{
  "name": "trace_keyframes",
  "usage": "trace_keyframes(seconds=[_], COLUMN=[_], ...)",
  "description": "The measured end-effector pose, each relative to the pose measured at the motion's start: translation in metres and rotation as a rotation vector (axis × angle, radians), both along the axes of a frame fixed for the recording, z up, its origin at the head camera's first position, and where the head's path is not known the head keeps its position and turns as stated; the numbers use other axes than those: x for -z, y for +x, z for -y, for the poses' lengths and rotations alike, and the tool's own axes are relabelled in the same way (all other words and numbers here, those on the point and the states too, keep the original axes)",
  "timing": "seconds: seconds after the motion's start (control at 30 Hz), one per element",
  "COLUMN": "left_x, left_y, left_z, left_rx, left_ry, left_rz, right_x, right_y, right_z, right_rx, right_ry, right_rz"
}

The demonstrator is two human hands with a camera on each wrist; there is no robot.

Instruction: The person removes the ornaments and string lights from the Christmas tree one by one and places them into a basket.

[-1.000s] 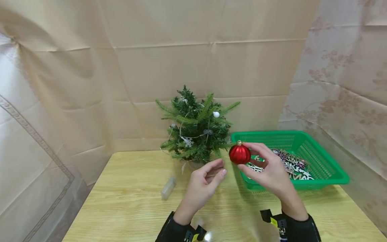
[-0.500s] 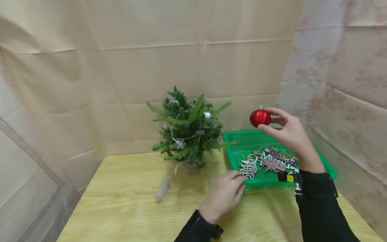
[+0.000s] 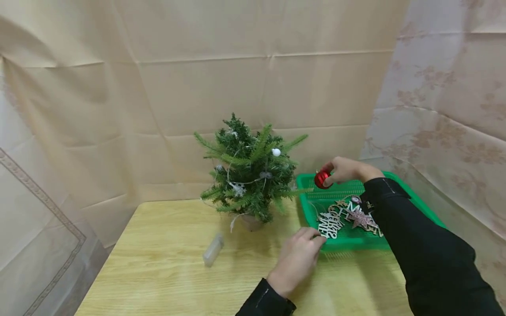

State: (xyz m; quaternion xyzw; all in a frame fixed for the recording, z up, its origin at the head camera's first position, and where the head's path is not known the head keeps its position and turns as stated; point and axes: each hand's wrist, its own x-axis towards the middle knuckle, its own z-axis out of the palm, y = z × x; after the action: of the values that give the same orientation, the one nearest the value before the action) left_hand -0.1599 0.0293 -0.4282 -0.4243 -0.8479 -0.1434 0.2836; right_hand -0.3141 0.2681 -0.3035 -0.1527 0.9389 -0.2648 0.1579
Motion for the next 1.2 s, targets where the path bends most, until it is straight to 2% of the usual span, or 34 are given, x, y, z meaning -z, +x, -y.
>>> trace_keyframes(seconds=[0.1,0.23,0.33,0.47,0.57,0.67,0.87,1.2], left_x=[0.001,0.003,0.004,0.004,0.004,0.003,0.003,0.002], left_y=[0.000,0.002,0.003,0.004,0.005,0.004,0.005,0.005], left_z=[0.000,-0.001,-0.002,-0.001,0.000,0.000,-0.001,-0.001], left_rx=[-0.014,-0.029,-0.034,-0.038,-0.043,-0.043,-0.034,-0.032], left_ry=[-0.007,-0.018,-0.014,0.002,0.006,0.003,0.016,0.000], left_rz=[-0.030,-0.071,-0.074,-0.056,-0.050,-0.048,-0.049,-0.004], right_x=[0.017,0.040,0.054,0.067,0.072,0.074,0.076,0.076], right_y=[-0.009,-0.013,-0.015,-0.019,-0.023,-0.026,-0.028,-0.019], right_z=[-0.004,-0.008,-0.010,-0.009,-0.007,-0.004,0.001,0.005], right_rx=[0.021,0.114,0.174,0.151,0.113,0.104,0.102,0.128], right_ry=[0.047,0.090,0.122,0.232,0.297,0.308,0.292,0.223], right_rz=[0.145,0.256,0.279,0.247,0.243,0.264,0.274,0.299])
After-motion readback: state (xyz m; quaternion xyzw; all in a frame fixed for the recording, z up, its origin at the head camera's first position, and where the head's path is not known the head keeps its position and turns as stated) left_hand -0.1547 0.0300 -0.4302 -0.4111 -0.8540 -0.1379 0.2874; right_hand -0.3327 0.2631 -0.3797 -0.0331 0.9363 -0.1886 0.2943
